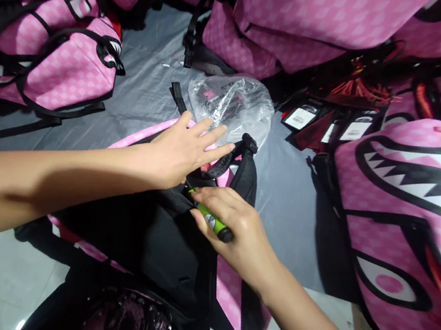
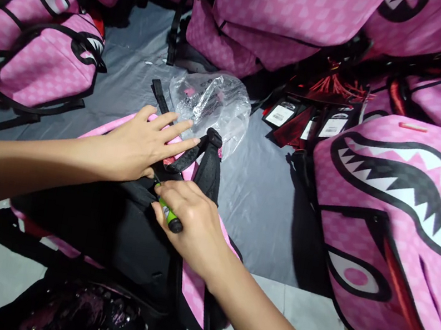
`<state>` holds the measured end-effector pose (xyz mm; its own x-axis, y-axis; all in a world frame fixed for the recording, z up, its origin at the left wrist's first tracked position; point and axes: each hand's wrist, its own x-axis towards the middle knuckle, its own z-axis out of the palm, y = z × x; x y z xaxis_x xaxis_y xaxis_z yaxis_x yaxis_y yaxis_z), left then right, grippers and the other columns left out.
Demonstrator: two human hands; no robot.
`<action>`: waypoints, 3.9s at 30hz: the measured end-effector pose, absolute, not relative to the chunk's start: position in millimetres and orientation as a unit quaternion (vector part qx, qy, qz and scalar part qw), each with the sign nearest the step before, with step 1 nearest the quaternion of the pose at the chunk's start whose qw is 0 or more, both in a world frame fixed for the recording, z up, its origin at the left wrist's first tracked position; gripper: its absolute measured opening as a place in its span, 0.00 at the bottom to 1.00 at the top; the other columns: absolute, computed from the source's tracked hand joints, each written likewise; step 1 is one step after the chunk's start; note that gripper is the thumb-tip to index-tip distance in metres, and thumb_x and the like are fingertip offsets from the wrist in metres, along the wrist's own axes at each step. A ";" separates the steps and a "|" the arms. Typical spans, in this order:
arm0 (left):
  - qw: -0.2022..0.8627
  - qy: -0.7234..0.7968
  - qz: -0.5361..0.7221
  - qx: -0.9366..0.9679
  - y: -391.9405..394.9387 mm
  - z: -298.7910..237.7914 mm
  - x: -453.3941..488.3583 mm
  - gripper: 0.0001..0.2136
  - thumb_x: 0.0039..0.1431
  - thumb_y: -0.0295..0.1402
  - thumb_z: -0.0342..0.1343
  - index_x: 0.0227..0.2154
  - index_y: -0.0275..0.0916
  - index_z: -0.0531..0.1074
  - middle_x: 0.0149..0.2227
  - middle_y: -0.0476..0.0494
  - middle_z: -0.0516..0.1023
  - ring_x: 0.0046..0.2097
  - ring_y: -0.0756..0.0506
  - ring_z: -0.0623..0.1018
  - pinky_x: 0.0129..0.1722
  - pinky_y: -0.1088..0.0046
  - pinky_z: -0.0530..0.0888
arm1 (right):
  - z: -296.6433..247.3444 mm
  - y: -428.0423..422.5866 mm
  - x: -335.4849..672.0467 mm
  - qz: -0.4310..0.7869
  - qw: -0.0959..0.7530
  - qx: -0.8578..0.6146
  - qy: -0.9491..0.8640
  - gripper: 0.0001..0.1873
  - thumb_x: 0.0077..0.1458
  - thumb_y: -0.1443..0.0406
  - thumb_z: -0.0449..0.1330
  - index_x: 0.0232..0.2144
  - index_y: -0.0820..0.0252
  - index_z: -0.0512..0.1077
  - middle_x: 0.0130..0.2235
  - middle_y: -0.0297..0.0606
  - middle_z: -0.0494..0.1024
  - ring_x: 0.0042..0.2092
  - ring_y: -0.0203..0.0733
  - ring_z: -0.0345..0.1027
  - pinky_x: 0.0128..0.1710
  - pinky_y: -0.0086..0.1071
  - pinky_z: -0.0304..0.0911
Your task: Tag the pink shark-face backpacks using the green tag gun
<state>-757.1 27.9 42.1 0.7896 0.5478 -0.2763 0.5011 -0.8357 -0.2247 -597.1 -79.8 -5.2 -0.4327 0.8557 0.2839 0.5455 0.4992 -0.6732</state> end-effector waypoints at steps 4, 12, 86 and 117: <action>0.054 -0.301 0.230 -0.924 27.3 50.9 -755.5 0.51 0.52 0.35 0.64 0.71 0.44 0.35 0.73 0.36 0.32 0.72 0.28 0.42 0.64 0.40 0.52 | -8.1 -84.0 -598.0 0.224 0.329 -0.425 -0.813 0.10 0.61 0.70 0.60 0.46 0.63 0.73 0.45 0.44 0.79 0.46 0.46 0.73 0.44 0.41 0.74; 0.054 -0.379 0.177 -0.907 23.0 48.1 -766.5 0.42 0.59 0.32 0.59 0.70 0.44 0.41 0.73 0.34 0.38 0.70 0.29 0.49 0.59 0.46 0.64 | -10.1 -85.9 -596.0 0.233 0.327 -0.432 -0.808 0.11 0.62 0.69 0.60 0.47 0.62 0.73 0.46 0.44 0.79 0.47 0.46 0.73 0.46 0.41 0.74; 0.030 -0.385 0.123 -0.914 22.6 40.4 -770.0 0.33 0.62 0.31 0.52 0.69 0.43 0.48 0.71 0.36 0.48 0.66 0.30 0.57 0.52 0.54 0.67 | -5.0 -84.5 -622.1 0.294 0.367 -0.508 -0.722 0.10 0.61 0.69 0.59 0.44 0.58 0.76 0.47 0.42 0.82 0.50 0.45 0.76 0.53 0.42 0.74; 0.097 -0.474 0.217 -0.848 -20.6 72.7 -808.3 0.48 0.58 0.30 0.61 0.70 0.54 0.31 0.73 0.35 0.30 0.65 0.29 0.59 0.47 0.53 0.76 | -18.9 -98.1 -656.7 0.290 0.467 -0.430 -0.717 0.08 0.59 0.68 0.61 0.42 0.57 0.75 0.47 0.41 0.81 0.48 0.45 0.77 0.50 0.39 0.74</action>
